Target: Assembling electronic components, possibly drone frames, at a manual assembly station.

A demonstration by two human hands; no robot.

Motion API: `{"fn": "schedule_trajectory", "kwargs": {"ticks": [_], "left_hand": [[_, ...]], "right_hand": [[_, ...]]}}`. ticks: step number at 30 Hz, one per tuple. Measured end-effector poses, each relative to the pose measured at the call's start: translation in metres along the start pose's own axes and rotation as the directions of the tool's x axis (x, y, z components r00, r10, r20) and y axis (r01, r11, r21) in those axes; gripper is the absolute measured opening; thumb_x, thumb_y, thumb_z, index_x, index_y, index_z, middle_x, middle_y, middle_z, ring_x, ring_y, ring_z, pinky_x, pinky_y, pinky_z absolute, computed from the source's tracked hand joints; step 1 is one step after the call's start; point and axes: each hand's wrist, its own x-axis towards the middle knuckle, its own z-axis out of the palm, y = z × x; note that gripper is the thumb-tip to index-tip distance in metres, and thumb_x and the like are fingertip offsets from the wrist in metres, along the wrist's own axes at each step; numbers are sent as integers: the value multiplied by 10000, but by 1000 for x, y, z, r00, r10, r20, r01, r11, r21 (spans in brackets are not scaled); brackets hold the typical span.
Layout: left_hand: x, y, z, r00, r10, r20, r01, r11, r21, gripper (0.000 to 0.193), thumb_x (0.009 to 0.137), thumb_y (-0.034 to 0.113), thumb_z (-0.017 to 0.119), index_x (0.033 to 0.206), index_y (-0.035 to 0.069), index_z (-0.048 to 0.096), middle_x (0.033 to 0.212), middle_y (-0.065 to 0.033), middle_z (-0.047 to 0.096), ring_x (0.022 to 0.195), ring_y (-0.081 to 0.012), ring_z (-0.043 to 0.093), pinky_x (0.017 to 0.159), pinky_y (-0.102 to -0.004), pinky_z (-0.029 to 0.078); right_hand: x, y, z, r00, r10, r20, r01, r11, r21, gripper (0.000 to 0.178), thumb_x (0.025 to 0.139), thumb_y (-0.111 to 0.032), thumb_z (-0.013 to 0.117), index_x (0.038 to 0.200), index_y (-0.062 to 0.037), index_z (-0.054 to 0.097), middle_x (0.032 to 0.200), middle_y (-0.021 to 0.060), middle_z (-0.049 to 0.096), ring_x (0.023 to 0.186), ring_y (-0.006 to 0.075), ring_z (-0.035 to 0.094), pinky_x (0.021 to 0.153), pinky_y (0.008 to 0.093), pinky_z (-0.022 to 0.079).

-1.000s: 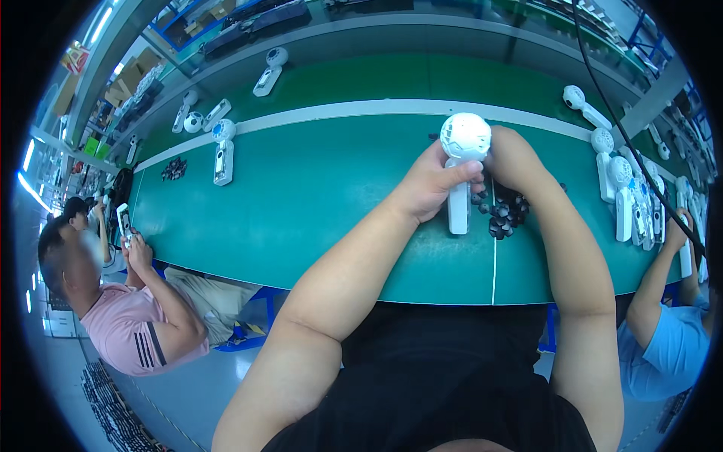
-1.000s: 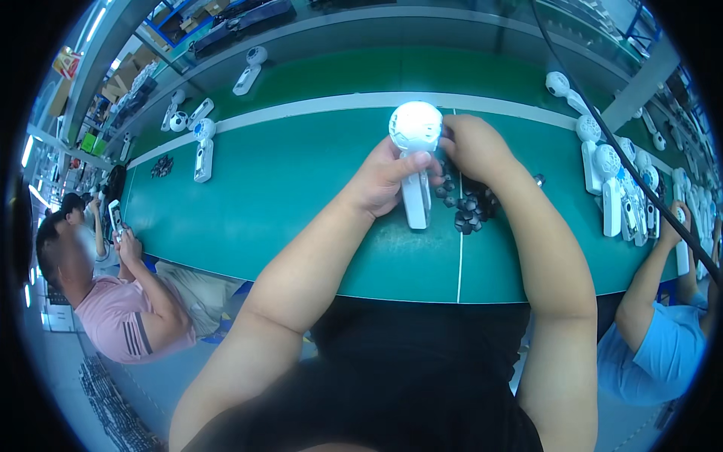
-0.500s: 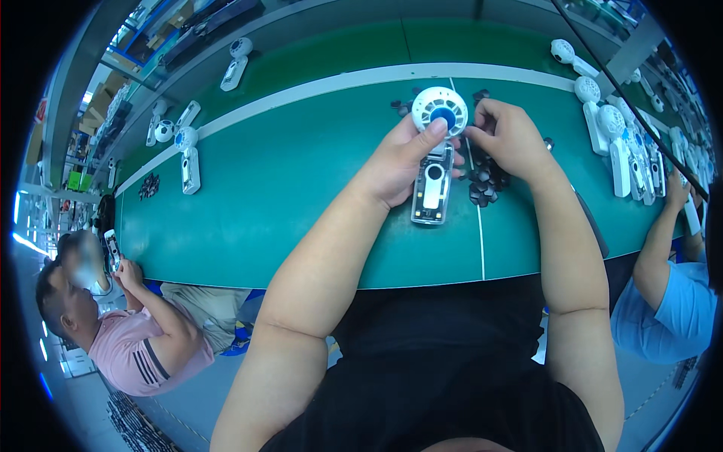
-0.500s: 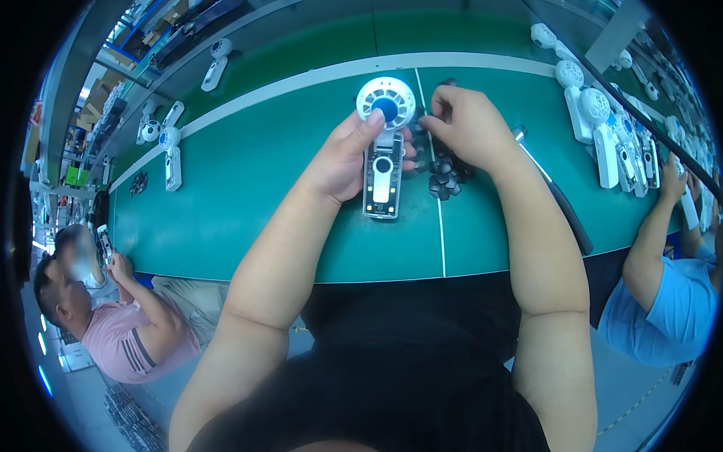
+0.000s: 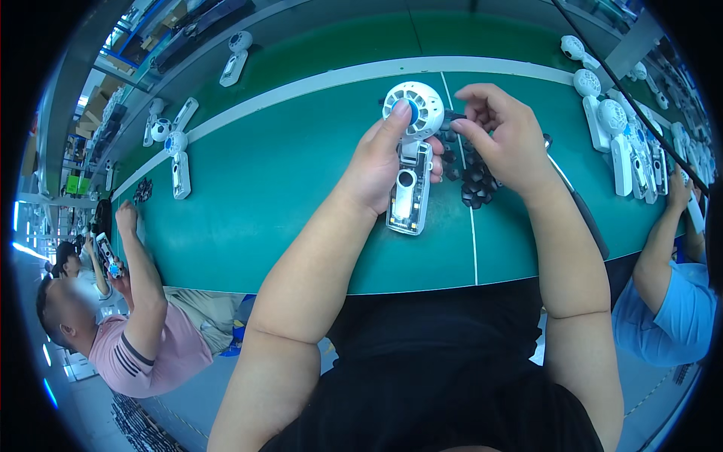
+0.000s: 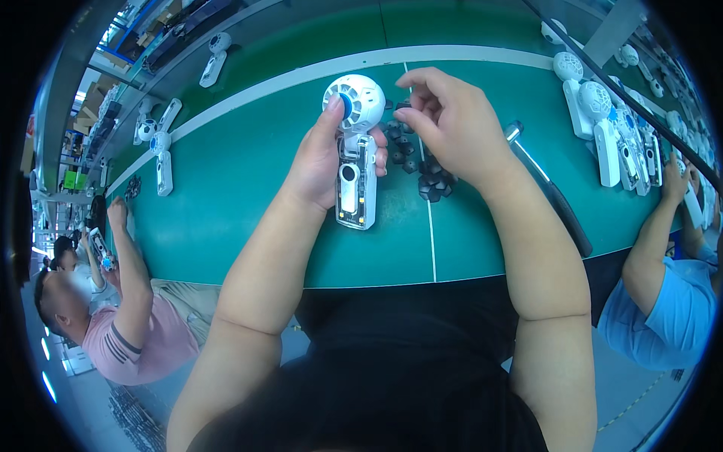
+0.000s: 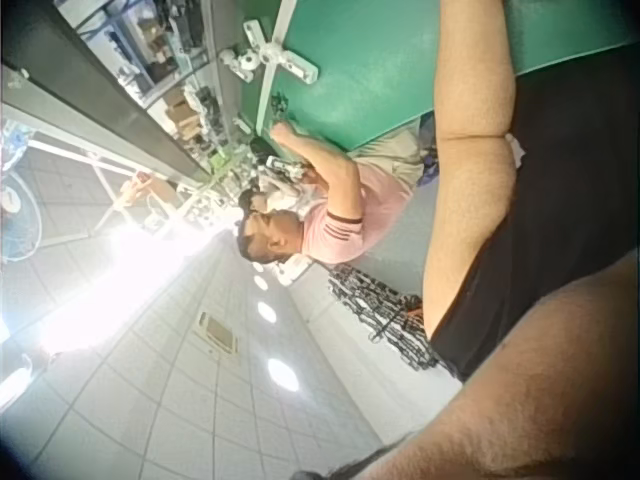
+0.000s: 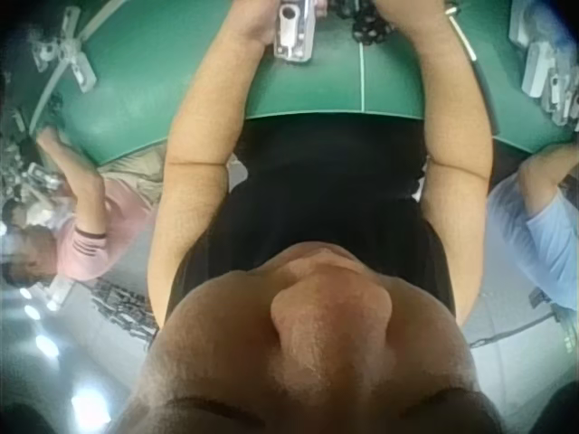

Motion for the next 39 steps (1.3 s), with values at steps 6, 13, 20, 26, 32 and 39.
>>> {"fn": "schedule_trajectory", "kwargs": {"ticks": [6, 13, 20, 26, 32, 39], "left_hand": [[-2, 3, -6, 1000, -5, -17, 5, 1000, -13, 592, 1005, 574, 600, 1188, 11, 600, 886, -114, 709, 719, -188, 720, 661, -342, 629], [-10, 9, -7, 1000, 12, -8, -11, 1000, 23, 596, 998, 568, 611, 1214, 13, 599, 896, -109, 712, 745, -187, 726, 689, -339, 629], [-21, 17, -7, 998, 38, 46, -43, 993, 111, 600, 997, 585, 605, 1233, 34, 588, 921, -108, 697, 745, -180, 721, 679, -316, 622], [-31, 23, -2, 998, 30, 57, -43, 970, 240, 648, 994, 604, 605, 1288, 31, 540, 932, -108, 673, 717, -164, 699, 646, -285, 604], [-35, 29, -7, 995, 52, 87, -73, 964, 255, 664, 987, 609, 618, 1294, 28, 530, 932, -102, 668, 705, -154, 685, 634, -279, 596], [-42, 39, -8, 993, 38, 110, -68, 956, 284, 632, 993, 591, 622, 1277, 34, 529, 961, -95, 662, 717, -144, 674, 635, -277, 590]], "right_hand": [[3, -5, -5, 730, -659, -182, 609, 747, -266, 169, 737, -26, 818, 858, -58, 705, 879, 80, 668, 772, 252, 651, 660, 355, 532], [-1, -25, -8, 610, -774, -169, 684, 623, -379, 210, 690, -7, 829, 849, -63, 703, 889, 102, 682, 797, 265, 670, 679, 361, 541], [-2, -27, 10, 948, -292, -129, 307, 943, 125, 152, 799, -39, 820, 884, -53, 695, 912, 80, 685, 804, 217, 657, 717, 333, 543], [-1, -22, 20, 990, 36, 139, -119, 753, 647, 278, 926, -157, 785, 1135, -17, 666, 1037, 46, 703, 939, 135, 658, 809, 298, 539], [4, -23, 31, 980, -23, 196, -123, 706, 697, 511, 943, -289, 779, 1329, -11, 591, 1196, 89, 663, 1118, 175, 629, 1007, 319, 496], [5, -32, 33, 950, -41, 308, -192, 701, 686, 697, 961, -398, 744, 1485, 1, 517, 1291, 126, 653, 1169, 199, 633, 1029, 338, 502]]}}
